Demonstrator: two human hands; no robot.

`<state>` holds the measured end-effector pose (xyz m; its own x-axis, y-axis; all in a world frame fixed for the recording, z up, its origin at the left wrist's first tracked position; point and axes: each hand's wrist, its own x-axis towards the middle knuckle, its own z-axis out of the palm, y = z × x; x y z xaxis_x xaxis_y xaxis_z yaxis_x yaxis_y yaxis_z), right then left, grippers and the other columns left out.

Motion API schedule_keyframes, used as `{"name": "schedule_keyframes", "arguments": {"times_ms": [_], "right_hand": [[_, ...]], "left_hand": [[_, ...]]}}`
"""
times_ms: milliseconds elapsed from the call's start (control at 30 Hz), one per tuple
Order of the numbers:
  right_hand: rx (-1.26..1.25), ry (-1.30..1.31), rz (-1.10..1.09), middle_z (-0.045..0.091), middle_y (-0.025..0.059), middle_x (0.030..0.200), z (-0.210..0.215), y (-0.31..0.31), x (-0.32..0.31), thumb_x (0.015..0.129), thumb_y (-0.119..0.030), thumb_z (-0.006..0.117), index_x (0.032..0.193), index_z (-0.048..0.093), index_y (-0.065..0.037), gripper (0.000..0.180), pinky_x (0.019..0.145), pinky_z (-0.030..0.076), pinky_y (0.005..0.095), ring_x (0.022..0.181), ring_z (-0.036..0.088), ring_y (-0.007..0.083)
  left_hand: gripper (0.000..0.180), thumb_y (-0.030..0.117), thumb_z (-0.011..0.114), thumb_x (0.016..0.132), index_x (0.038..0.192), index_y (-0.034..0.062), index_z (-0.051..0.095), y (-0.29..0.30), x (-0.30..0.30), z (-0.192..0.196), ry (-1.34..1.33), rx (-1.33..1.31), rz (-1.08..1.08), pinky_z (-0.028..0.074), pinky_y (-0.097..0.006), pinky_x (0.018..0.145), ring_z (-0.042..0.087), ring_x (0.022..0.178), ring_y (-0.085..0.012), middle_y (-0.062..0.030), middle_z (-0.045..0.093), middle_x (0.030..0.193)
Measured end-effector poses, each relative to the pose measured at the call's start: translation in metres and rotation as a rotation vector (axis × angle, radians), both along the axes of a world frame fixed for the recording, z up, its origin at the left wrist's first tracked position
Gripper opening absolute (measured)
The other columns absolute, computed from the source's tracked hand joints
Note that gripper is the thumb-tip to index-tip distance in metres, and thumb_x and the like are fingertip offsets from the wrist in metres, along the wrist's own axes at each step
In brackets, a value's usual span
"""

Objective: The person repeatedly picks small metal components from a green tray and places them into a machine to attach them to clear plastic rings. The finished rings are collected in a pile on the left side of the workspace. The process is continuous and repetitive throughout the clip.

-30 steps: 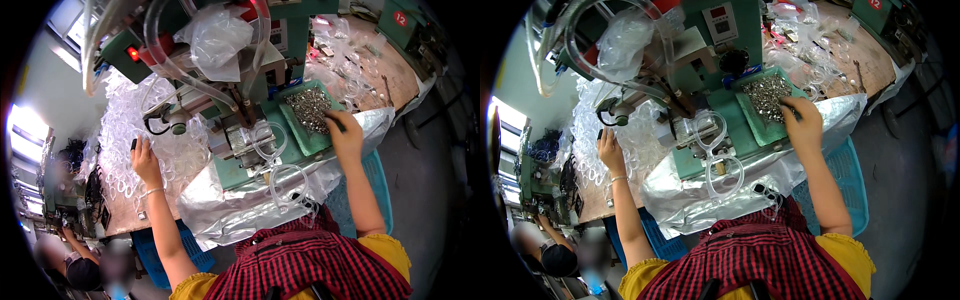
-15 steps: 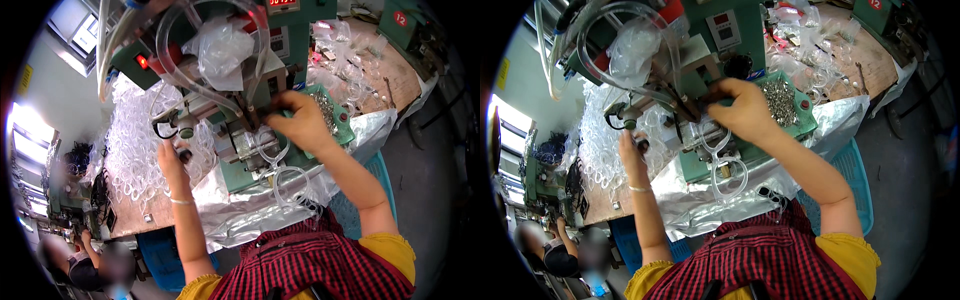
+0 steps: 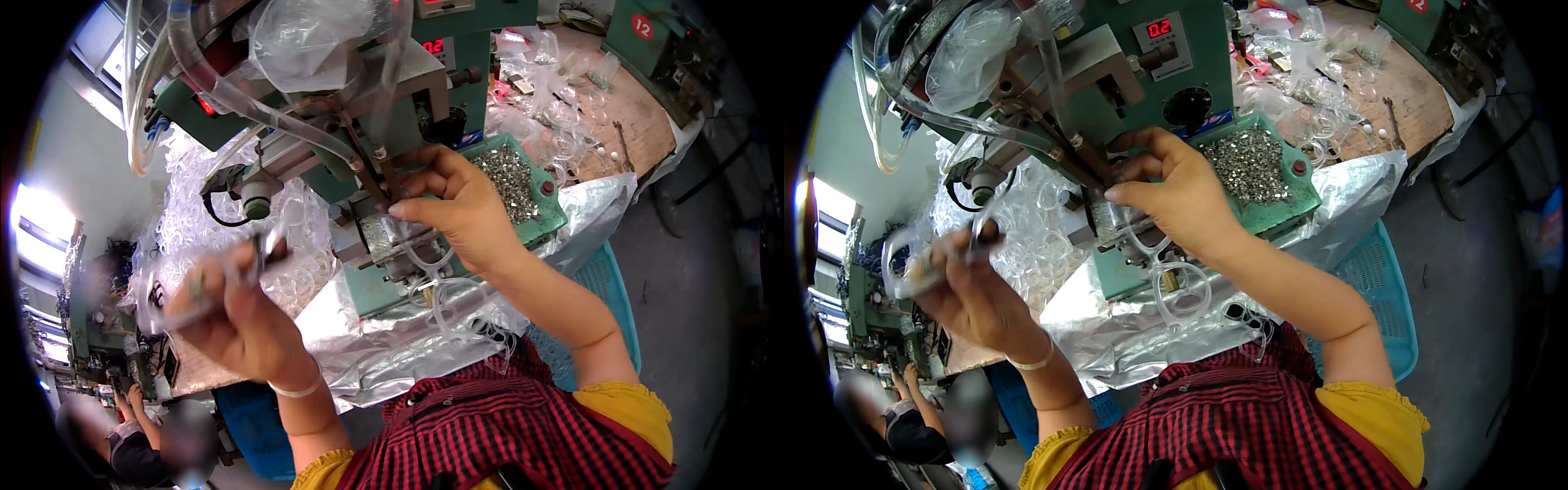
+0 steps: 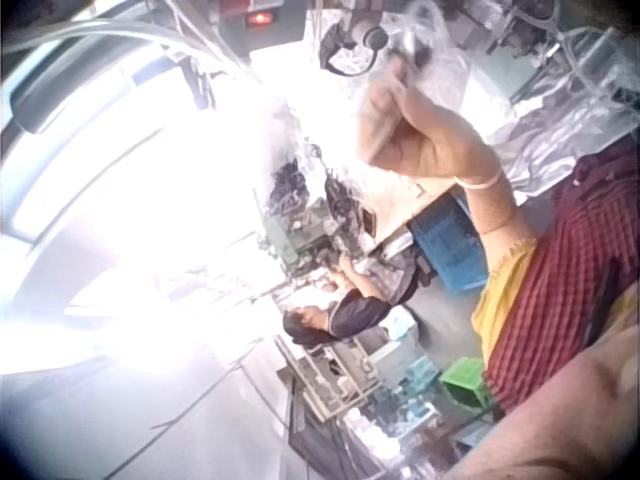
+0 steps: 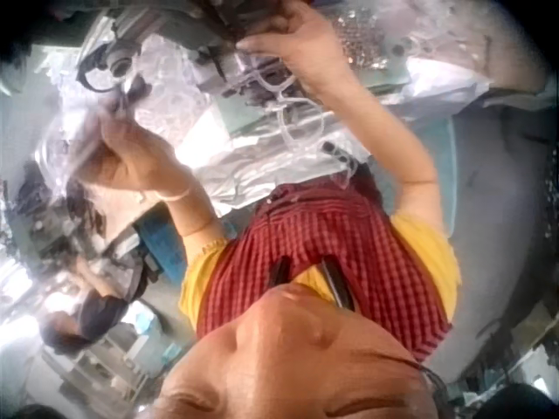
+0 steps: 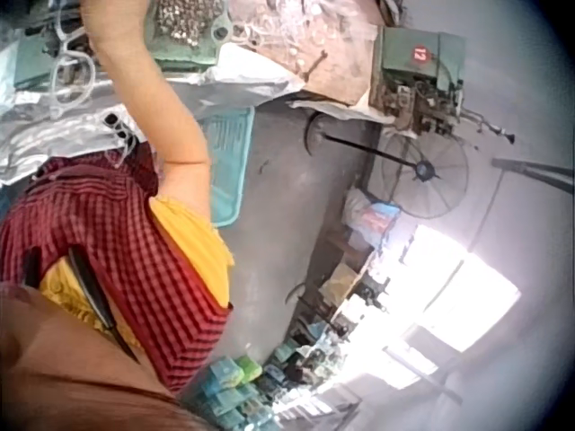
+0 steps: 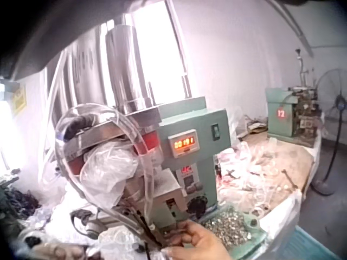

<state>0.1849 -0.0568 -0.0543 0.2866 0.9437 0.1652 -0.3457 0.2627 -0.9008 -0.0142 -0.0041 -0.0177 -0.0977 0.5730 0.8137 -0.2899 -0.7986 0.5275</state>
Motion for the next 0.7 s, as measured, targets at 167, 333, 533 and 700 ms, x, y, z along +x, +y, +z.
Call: {"name": "schedule_keyframes", "arguments": {"times_ms": [167,333,533,700], "right_hand": [[0.082,-0.315,-0.101,0.067,0.0101,0.107,0.007,-0.026,-0.002,0.084,-0.002,0.064,0.128,0.052,0.001,0.046,0.091,0.049,0.0299,0.101,0.064,0.0170],[-0.141,-1.243,-0.576,0.064,0.0173,0.115,-0.050,-0.022,0.069,0.077,-0.015,0.072,0.102,0.070,-0.005,0.027,0.098,0.046,0.0438,0.112,0.059,0.0367],[-0.187,-1.388,-0.740,0.065,0.0129,0.112,-0.097,-0.026,0.099,0.076,-0.016,0.073,0.090,0.074,-0.010,0.015,0.093,0.047,0.0440,0.112,0.058,0.0339],[-0.020,-1.448,-0.569,0.066,0.0130,0.094,-0.085,0.033,0.086,0.077,-0.011,0.070,0.088,0.070,-0.006,0.012,0.078,0.051,0.0427,0.089,0.062,0.0345]], "left_hand": [[0.006,0.003,0.060,0.094,0.096,-0.0014,0.057,-0.004,0.004,-0.010,0.209,0.065,0.035,0.057,-0.037,0.073,0.068,0.080,-0.0219,-0.0161,0.069,0.092],[0.026,0.005,0.079,0.071,0.084,0.0091,0.057,-0.016,0.019,-0.029,0.758,0.719,0.068,0.051,-0.030,0.058,0.058,0.070,-0.0189,-0.0094,0.072,0.106],[0.026,0.006,0.077,0.072,0.085,0.0099,0.055,-0.015,0.041,-0.041,0.777,0.846,0.092,0.061,-0.032,0.069,0.062,0.074,-0.0182,-0.0060,0.070,0.102],[0.024,0.006,0.076,0.075,0.090,0.0079,0.057,-0.018,0.039,-0.050,0.741,0.758,0.086,0.061,-0.035,0.075,0.066,0.081,-0.0205,-0.0075,0.070,0.104]]}}
